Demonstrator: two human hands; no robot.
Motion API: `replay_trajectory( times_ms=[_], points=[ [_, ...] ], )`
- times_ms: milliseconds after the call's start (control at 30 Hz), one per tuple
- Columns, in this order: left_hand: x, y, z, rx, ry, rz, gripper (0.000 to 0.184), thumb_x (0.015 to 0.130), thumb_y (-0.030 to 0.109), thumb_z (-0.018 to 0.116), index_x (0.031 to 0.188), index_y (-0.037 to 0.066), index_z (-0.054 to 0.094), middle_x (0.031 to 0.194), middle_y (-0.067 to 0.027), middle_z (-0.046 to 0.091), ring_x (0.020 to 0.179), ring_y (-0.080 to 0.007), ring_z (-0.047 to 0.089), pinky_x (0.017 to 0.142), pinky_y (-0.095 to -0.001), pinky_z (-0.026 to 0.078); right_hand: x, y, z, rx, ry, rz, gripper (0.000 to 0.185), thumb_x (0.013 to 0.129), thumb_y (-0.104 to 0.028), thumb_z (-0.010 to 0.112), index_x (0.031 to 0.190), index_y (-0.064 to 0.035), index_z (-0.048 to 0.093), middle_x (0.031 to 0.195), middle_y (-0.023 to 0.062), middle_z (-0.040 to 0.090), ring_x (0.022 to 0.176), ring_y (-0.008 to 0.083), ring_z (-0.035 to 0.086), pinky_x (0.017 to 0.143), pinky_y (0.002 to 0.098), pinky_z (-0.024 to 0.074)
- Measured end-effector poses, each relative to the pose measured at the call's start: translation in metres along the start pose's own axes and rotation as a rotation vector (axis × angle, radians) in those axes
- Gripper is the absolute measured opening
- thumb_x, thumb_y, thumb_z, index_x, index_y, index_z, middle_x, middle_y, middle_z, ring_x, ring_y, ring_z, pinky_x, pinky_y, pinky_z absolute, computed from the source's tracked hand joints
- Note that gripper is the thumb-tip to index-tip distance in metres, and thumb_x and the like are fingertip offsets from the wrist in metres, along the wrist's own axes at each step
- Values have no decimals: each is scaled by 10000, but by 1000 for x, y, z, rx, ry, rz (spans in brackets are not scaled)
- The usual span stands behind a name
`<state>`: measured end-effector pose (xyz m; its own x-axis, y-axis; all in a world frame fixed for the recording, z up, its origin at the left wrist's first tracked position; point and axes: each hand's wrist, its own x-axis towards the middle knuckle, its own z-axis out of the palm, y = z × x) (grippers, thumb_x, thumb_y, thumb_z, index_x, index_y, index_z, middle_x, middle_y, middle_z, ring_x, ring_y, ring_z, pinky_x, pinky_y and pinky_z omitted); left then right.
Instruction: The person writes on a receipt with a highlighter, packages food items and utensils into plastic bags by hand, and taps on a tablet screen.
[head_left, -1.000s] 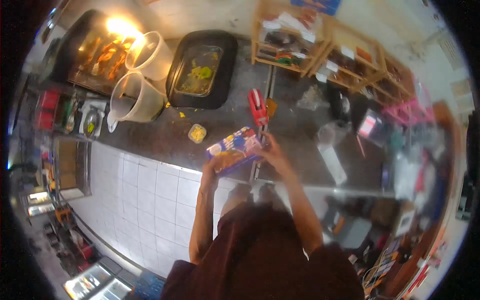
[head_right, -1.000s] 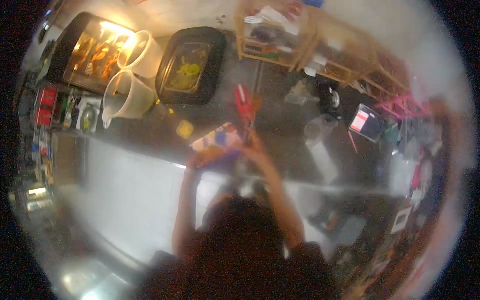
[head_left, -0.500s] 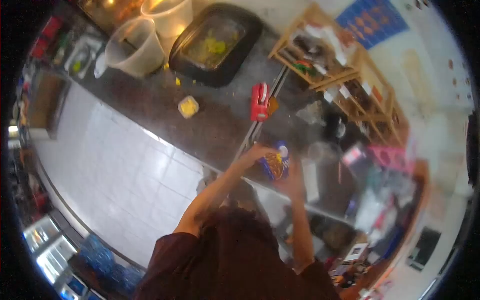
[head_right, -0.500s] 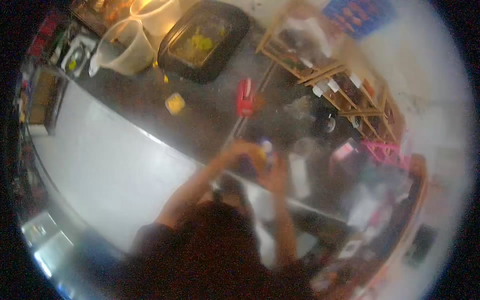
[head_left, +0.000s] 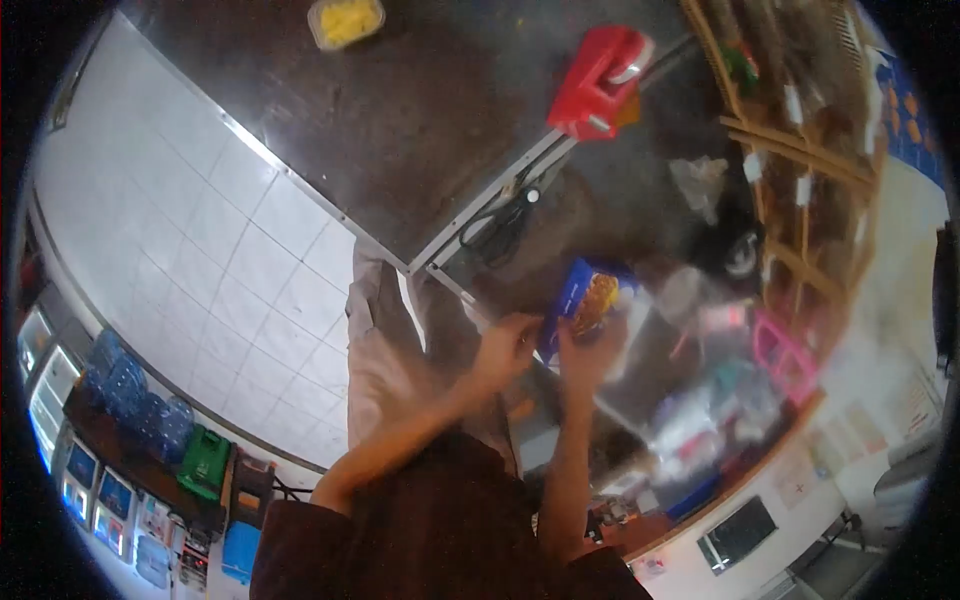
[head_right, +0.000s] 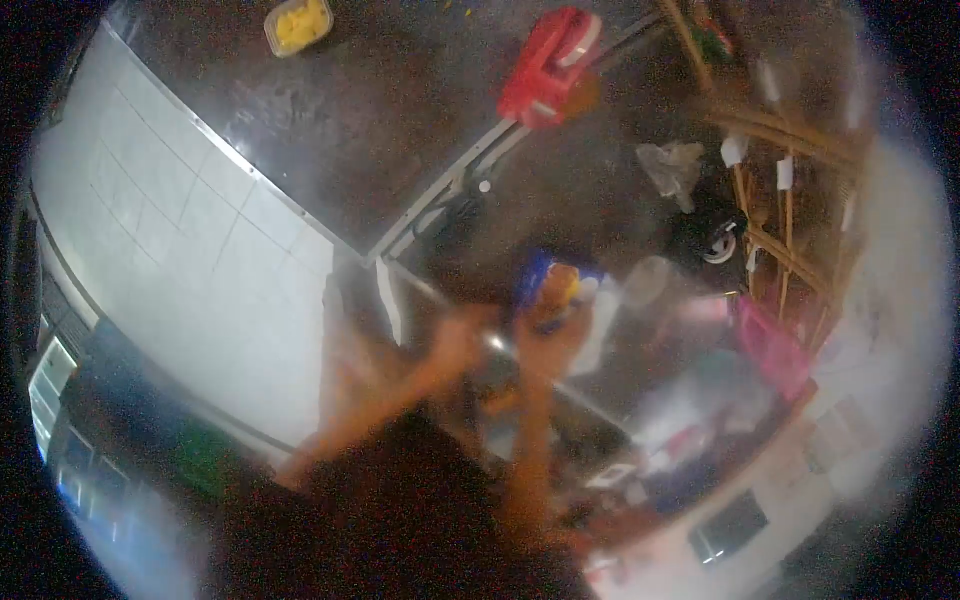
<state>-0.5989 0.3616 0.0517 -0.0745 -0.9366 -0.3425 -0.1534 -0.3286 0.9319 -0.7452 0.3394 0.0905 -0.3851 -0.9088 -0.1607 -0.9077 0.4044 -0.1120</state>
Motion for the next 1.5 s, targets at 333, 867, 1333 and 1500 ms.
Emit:
replay_trajectory(
  times_ms=[333,867,1333,1500],
  points=[
    [-1,-14,26,70,-2,-57,255,865,152,594,1092,40,629,921,-178,652,704,-387,645,618,-458,533,-2,-14,-11,62,-148,-22,862,729,-201,664,1447,58,262,1452,284,353,1356,407,340,1130,416,265],
    [45,-4,15,306,-219,-36,180,869,239,569,834,64,584,754,-155,638,653,-367,643,585,-460,523,-2,-29,-4,-144,-109,-61,700,854,-261,554,1493,-155,289,1501,176,332,1372,366,327,1125,423,277],
    [67,8,13,496,-473,-67,217,771,216,654,853,21,603,727,-181,662,703,-354,680,598,-450,541,-1,-6,-3,98,-46,42,830,736,-333,754,1411,-17,389,1385,258,452,1291,405,432,1073,443,353],
    [66,9,12,524,-484,-75,299,759,276,674,910,31,592,729,-162,662,676,-350,675,575,-451,534,-1,-13,-5,87,-33,62,948,673,-366,809,1411,23,361,1384,254,455,1279,397,448,1057,436,374]
  ],
)
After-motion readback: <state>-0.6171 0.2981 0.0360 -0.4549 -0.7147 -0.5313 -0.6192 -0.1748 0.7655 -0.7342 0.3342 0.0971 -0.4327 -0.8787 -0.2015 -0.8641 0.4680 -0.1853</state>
